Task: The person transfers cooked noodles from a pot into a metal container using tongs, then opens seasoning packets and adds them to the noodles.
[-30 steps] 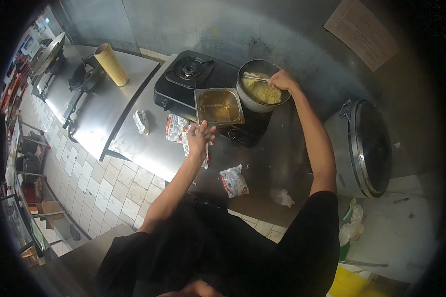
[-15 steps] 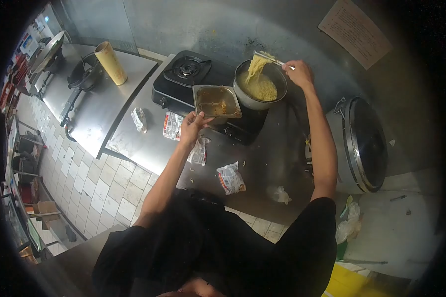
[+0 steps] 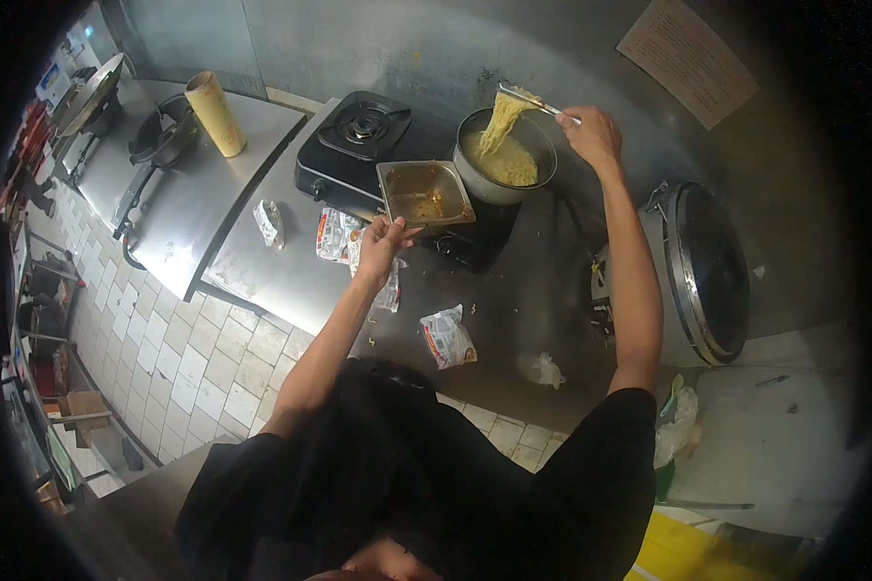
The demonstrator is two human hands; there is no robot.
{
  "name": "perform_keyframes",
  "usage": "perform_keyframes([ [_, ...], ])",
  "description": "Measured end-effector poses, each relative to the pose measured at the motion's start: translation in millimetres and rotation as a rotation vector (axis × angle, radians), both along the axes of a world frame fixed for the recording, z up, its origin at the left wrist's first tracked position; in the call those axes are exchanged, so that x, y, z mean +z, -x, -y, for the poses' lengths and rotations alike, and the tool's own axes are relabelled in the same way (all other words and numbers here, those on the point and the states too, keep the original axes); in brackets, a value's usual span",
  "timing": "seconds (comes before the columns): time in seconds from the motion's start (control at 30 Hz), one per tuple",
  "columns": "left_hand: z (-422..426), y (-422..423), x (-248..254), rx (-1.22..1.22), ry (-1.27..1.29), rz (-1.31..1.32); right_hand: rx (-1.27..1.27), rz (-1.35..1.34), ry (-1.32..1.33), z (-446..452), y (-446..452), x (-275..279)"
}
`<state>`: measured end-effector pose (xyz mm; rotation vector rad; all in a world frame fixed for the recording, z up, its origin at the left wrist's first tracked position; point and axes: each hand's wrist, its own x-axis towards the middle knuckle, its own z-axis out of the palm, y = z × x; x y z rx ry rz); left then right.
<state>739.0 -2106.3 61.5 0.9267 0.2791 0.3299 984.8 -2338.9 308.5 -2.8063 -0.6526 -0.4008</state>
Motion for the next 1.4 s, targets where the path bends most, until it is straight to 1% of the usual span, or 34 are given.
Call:
perform_keyframes([
  [0.07, 0.0, 1.0, -4.8, -0.035, 0.010, 0.002, 0.009, 0.024, -0.010, 1.2, 3.2, 2.6],
  [0.23, 0.9, -0.1, -4.6, -0.030, 0.008, 0.002, 0.053, 0.062, -0.090, -3.8, 21.4, 34.6],
  [0.3, 1.4, -1.1, -6.7, -0.032, 0.007, 0.002, 0.135, 0.108, -0.128, -6.5, 28.3, 46.2],
  [0.4, 2.5, -1.9, -8.2, -0.054, -0.023, 0.013, 0.201, 0.071, -0.123, -20.6, 53.8, 54.1],
  [0.43, 2.6, -1.8, -6.5, -0.060, -0.035, 0.008, 0.199, 0.072, -0.121, -25.2, 55.3, 46.8],
  [0.5, 3.9, -0.9, -7.6, -0.067, -0.045, 0.003, 0.315, 0.083, -0.062, -36.2, 62.7, 28.0],
  [0.57, 3.8, -2.2, -11.2, -0.068, -0.054, 0.017, 0.249, -0.096, 0.042, -55.3, 87.7, 17.7],
  [0.6, 4.1, -2.9, -12.9, -0.067, -0.053, 0.017, 0.305, -0.029, 0.115, -61.7, 92.2, 3.1],
  [0.63, 4.8, -4.4, -14.2, -0.052, -0.051, 0.017, 0.289, -0.074, 0.168, -70.5, 96.4, -11.4],
  [0.67, 5.2, -5.5, -14.1, -0.035, -0.051, 0.017, 0.254, -0.173, 0.237, -80.6, 100.6, -21.7],
  [0.7, 5.5, -5.5, -13.5, -0.033, -0.050, 0.018, 0.309, -0.108, 0.267, -88.6, 110.1, -32.6],
  [0.77, 5.8, -5.3, -12.1, -0.037, -0.054, 0.003, 0.410, -0.032, 0.431, -99.8, 106.4, -64.4],
  [0.8, 6.1, -5.0, -11.2, -0.036, -0.055, 0.005, 0.411, -0.030, 0.430, -106.7, 105.1, -76.7],
  [0.87, 7.0, -4.6, -11.2, -0.021, -0.070, 0.006, 0.469, 0.101, 0.590, -118.6, 105.1, -88.1],
  [0.9, 6.8, -4.3, -12.2, -0.017, -0.070, 0.007, 0.472, 0.104, 0.591, -120.1, 105.5, -85.6],
  [0.97, 5.3, -4.7, -15.3, -0.056, -0.087, 0.002, 0.556, 0.147, 0.687, -124.3, 106.7, -74.6],
  [1.07, 6.2, -6.8, -18.1, -0.042, -0.138, -0.020, 0.582, 0.158, 0.704, -128.3, 106.0, -47.9],
  [1.17, 9.0, -5.7, -13.8, -0.026, -0.118, 0.013, 0.574, 0.113, 0.760, -132.1, 107.0, -24.5],
  [1.23, 9.9, -5.4, -9.7, -0.019, -0.114, 0.001, 0.577, 0.162, 0.769, -131.2, 101.9, -17.1],
  [1.3, 10.5, -2.5, -8.3, -0.015, -0.111, -0.015, 0.552, 0.043, 0.731, -128.7, 101.0, -5.0],
  [1.33, 10.1, -2.6, -6.8, -0.013, -0.111, -0.007, 0.552, 0.043, 0.732, -127.4, 97.5, 0.1],
  [1.4, 9.7, -5.4, -8.7, -0.004, -0.106, 0.001, 0.475, -0.085, 0.655, -123.8, 85.9, 10.1],
])
